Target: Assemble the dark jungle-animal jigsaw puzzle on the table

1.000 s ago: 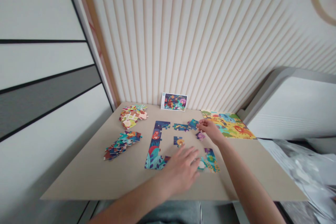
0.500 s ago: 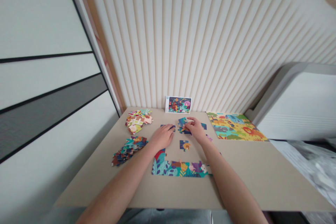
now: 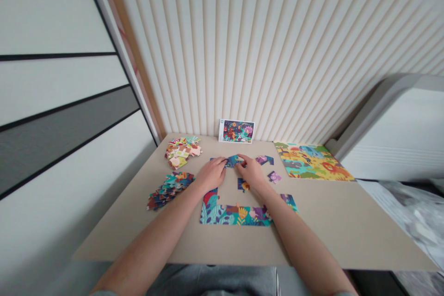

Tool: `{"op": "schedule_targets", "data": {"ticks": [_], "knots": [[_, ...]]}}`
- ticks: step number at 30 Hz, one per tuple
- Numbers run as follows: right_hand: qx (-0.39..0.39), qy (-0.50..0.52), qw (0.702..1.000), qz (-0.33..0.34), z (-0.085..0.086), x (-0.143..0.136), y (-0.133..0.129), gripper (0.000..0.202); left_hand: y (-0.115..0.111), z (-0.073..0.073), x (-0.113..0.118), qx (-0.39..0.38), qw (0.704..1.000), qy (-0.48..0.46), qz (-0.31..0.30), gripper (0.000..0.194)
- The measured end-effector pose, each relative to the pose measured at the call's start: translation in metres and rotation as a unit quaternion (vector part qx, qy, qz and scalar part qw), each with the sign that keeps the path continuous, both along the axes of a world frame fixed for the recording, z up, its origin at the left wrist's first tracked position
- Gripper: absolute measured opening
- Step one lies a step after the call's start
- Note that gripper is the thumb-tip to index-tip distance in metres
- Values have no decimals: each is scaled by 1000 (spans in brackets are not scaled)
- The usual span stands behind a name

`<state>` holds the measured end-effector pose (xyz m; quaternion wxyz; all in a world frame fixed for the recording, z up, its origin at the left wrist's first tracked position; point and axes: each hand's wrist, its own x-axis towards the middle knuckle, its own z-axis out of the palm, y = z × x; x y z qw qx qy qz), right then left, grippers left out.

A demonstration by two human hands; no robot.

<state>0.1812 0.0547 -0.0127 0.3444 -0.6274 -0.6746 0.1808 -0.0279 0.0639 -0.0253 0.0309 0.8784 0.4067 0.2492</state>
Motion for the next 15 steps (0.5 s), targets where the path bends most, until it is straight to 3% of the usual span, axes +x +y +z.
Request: {"op": "schedule_targets", "data": {"ticks": [9, 15], "knots": [[-20, -73, 997, 2, 3, -2, 0, 49, 0, -3, 2, 8, 1000, -1, 1, 42], [1, 55, 998, 3, -3, 10, 7, 18, -1, -1, 3, 5, 1000, 7, 6, 40]]}}
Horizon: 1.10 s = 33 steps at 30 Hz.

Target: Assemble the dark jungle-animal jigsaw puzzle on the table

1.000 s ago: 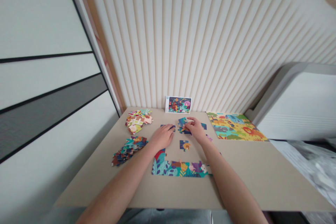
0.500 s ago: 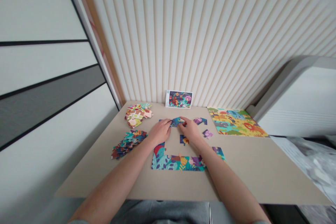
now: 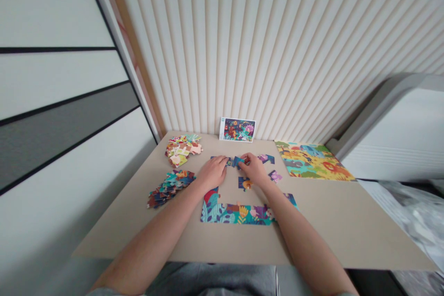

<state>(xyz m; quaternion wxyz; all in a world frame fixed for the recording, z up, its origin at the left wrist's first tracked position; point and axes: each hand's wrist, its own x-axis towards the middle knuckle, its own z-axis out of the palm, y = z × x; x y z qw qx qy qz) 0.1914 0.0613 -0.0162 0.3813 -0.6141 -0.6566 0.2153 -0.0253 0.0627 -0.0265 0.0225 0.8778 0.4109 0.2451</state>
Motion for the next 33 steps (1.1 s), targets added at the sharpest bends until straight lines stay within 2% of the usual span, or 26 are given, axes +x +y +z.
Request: {"op": "schedule_targets", "data": {"ticks": [3, 8, 13, 17, 21, 24, 28, 31, 33], "knots": [[-24, 114, 993, 12, -2, 6, 3, 21, 0, 1, 0, -1, 1000, 5, 2, 41], [-65, 298, 950, 66, 5, 8, -1, 60, -1, 1, 1, -3, 1000, -5, 9, 42], [-92, 336, 935, 66, 10, -1, -7, 54, -5, 6, 3, 13, 999, -26, 16, 44], [-90, 324, 941, 40, 6, -6, -8, 49, -8, 12, 6, 10, 999, -41, -6, 43], [-43, 253, 966, 31, 1, -5, -7, 43, -8, 17, 7, 5, 999, -43, -7, 35], [-17, 199, 979, 38, 2, -4, -7, 39, -6, 20, 5, 6, 999, -42, 7, 26], [-21, 189, 979, 74, 5, -1, -9, 37, -6, 23, 5, 15, 999, -32, 39, 23], [4, 132, 990, 54, 4, 6, -8, 51, -6, 20, 4, 19, 997, -21, 73, 23], [13, 81, 996, 29, 2, 12, -6, 52, -5, 18, 2, 16, 996, -9, 85, 25]]}}
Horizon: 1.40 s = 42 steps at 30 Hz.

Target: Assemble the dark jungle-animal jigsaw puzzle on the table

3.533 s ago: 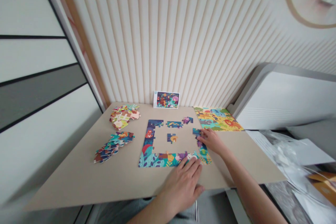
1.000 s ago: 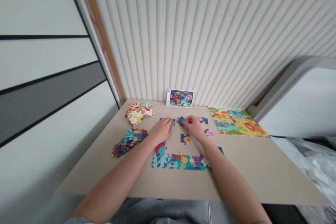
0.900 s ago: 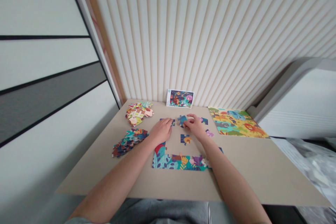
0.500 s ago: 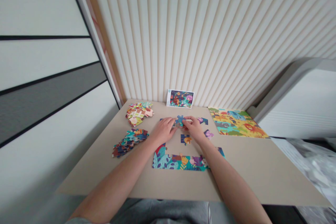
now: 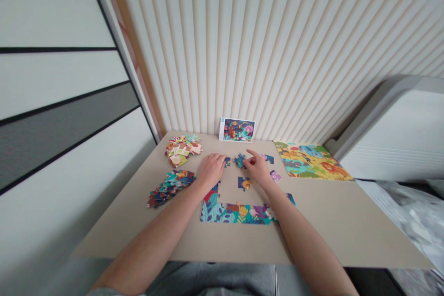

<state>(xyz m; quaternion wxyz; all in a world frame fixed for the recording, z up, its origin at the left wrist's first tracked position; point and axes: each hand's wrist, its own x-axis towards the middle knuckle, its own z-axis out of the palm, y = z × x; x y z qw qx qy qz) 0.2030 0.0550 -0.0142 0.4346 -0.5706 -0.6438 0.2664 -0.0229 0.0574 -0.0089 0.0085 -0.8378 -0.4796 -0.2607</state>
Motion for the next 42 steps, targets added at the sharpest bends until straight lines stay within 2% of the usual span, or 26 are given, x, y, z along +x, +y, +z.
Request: {"op": "schedule_targets", "data": {"ticks": [5, 9, 13, 16, 22, 26, 30, 33, 37, 42], "knots": [[10, -70, 997, -24, -1, 7, 2, 40, 2, -7, -3, -21, 1000, 17, -2, 26], [52, -86, 995, 12, 2, 3, 2, 39, 3, -9, -3, -26, 999, 20, -2, 26], [48, -63, 996, 40, 2, -7, 5, 48, 3, -8, -2, -23, 1000, 18, -1, 25], [53, -89, 993, 60, 3, -13, 9, 45, 1, -7, -2, -19, 1000, 19, -1, 25], [81, -238, 964, 83, 8, -5, 0, 30, 1, -6, -2, -27, 999, 20, 1, 29], [81, -308, 940, 119, 10, 7, -11, 32, 3, -8, -2, -37, 999, 6, -27, 34], [73, -355, 926, 101, 12, 13, -14, 30, 4, -10, -3, -33, 999, 6, -37, 28], [74, -356, 927, 90, 12, 12, -15, 34, 4, -10, -3, -28, 999, 8, -38, 25], [84, -340, 929, 118, 10, 7, -16, 48, 5, -10, -3, -26, 999, 7, -40, 24], [69, -351, 928, 104, 9, 9, -14, 35, 4, -8, -2, -28, 999, 8, -33, 24]]}}
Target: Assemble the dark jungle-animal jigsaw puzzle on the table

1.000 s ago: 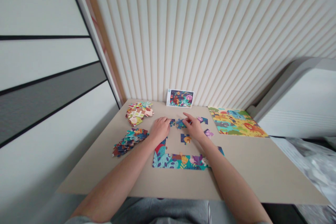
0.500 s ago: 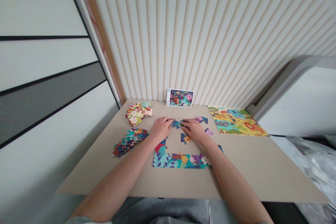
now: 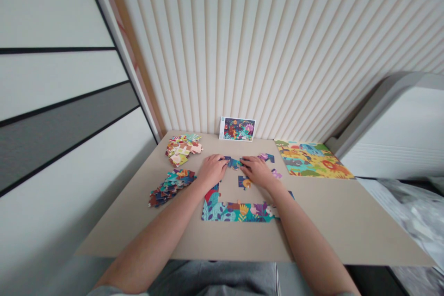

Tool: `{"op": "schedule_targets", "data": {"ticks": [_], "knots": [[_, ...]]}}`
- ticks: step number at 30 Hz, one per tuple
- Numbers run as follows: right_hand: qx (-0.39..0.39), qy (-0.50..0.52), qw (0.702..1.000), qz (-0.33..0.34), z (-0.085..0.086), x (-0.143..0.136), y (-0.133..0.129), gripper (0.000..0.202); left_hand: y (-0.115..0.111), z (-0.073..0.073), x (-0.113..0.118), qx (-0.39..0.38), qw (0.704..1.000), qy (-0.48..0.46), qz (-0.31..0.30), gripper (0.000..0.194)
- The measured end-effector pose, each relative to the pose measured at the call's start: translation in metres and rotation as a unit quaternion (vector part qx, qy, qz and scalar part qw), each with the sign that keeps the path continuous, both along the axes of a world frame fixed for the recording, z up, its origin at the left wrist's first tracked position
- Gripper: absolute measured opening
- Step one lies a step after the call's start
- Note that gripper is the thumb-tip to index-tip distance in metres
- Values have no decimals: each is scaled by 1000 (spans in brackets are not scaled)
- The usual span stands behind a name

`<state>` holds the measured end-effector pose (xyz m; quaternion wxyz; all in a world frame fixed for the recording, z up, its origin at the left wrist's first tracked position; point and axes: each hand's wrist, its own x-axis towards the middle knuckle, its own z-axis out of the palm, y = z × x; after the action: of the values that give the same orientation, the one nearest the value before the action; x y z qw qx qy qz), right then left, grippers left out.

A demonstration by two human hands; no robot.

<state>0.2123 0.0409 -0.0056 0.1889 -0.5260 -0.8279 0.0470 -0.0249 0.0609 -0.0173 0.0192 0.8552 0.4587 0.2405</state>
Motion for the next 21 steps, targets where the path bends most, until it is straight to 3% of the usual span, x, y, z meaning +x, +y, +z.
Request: {"op": "schedule_targets", "data": {"ticks": [8, 12, 15, 21], "knots": [[-7, -24, 999, -46, 11, 11, -2, 32, -1, 2, 0, -13, 1000, 8, 5, 23], [14, 19, 1000, -5, 9, -1, -4, 45, -1, 2, 0, -20, 1000, 5, 2, 24], [6, 18, 999, 36, 5, -11, -3, 39, -1, 2, 1, -19, 1000, -4, 16, 32], [11, 22, 1000, 15, -2, -4, 3, 28, 1, -1, 0, -25, 999, -9, 31, 32]]}}
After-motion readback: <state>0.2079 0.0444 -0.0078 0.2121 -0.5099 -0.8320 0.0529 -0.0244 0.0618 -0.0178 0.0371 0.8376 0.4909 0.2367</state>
